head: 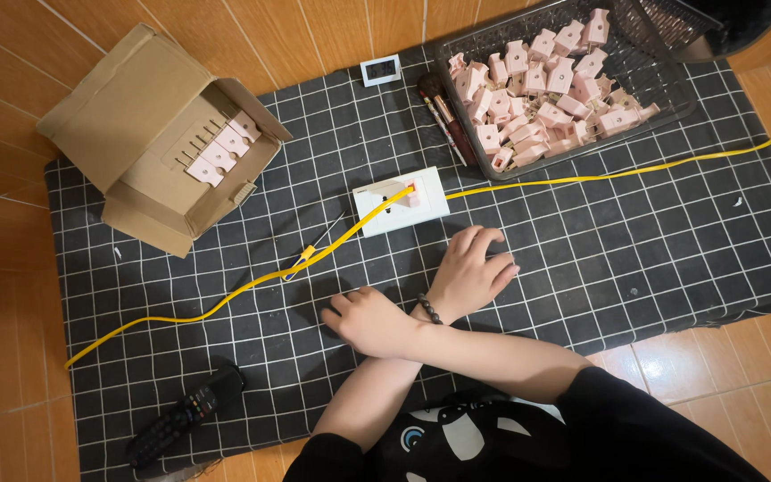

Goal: The person assembles a pink electrical plug onto a yellow cable using a screwdriver. They strip the cable, insert the wires into the plug terminals, and tighten the screws to secure the connection. The person also tests the plug by inserting it into a white power strip.

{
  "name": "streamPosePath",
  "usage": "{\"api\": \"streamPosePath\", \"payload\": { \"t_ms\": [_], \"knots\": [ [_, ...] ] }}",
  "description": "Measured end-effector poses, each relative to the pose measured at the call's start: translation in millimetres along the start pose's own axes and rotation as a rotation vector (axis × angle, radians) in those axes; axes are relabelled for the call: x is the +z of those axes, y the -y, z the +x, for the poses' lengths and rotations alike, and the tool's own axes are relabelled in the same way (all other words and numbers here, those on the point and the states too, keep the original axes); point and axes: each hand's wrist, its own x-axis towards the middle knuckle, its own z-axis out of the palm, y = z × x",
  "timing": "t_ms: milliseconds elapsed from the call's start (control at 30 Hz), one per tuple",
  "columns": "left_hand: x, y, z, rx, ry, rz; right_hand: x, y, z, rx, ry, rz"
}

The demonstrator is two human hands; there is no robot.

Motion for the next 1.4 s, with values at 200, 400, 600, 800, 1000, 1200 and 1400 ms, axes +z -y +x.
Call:
{"api": "streamPosePath", "payload": {
  "t_ms": [200,400,600,800,1000,1200,1400],
  "knots": [
    [-4,0,2,0.018,-0.056,0.013,-25,4,7,-0.091,-0.135,0.076],
    [2,2,-2,0.011,0.031,0.023,6,0,-1,0.043,-0.037,0.023],
    [-7,-1,5,0.03,-0.023,0.02,-24,4,6,-0.064,-0.129,0.055],
    [3,2,-3,0.131,0.067,0.031,10,0,-3,0.061,0.02,-0.004],
    [-4,-3,-1,0.071,0.031,-0.033,-23,6,7,-0.061,-0.15,0.066],
    [2,-1,-6,0.078,0.167,0.025,-1,0,-1,0.028,-0.005,-0.032],
    [-9,-6,-1,0.049,0.095,-0.03,-18,6,5,-0.063,-0.091,0.036]
  ]
}}
